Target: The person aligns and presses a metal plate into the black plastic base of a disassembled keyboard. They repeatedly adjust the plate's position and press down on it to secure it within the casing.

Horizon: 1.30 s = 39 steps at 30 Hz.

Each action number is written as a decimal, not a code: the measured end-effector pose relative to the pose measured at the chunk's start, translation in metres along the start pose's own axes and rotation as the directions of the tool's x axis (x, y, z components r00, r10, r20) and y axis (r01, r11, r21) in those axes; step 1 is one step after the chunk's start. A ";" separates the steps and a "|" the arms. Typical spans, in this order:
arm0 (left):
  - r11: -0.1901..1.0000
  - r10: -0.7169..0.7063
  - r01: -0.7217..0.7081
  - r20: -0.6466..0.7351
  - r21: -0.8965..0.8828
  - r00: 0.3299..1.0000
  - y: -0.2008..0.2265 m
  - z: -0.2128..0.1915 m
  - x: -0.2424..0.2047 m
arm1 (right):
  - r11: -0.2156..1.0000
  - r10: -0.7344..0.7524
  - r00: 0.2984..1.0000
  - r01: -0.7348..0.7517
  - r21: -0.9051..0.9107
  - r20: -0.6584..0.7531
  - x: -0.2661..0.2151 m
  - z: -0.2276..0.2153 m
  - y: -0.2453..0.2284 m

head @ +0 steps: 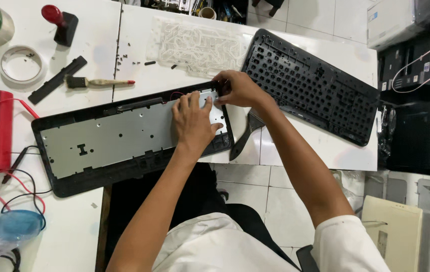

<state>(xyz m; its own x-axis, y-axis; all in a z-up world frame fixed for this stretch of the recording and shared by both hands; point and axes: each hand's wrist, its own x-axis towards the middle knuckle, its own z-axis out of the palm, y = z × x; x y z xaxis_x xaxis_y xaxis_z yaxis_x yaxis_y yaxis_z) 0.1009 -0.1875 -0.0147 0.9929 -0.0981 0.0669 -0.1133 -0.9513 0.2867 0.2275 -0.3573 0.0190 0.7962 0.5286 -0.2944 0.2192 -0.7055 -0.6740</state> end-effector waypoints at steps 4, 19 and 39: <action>1.000 -0.012 0.010 0.055 0.030 0.998 0.003 0.001 0.006 | 1.000 0.008 0.984 -0.007 -0.009 0.176 -0.019 -0.012 -0.028; 0.982 0.121 -0.112 0.054 -0.150 0.991 -0.032 -0.015 -0.019 | 0.992 0.079 0.992 -0.068 -0.103 0.102 0.009 0.015 0.016; 0.956 0.168 -0.168 -0.020 -0.239 0.986 -0.083 0.001 -0.054 | 1.000 0.015 0.998 -0.016 -0.016 -0.054 -0.006 0.033 0.002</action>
<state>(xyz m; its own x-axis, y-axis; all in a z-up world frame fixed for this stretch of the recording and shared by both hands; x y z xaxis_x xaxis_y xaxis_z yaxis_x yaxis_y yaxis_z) 0.0564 -0.1033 -0.0428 0.9590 -0.2502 0.1334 -0.2833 -0.8234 0.4917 0.2042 -0.3461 -0.0027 0.8285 0.4920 -0.2676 0.2157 -0.7213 -0.6582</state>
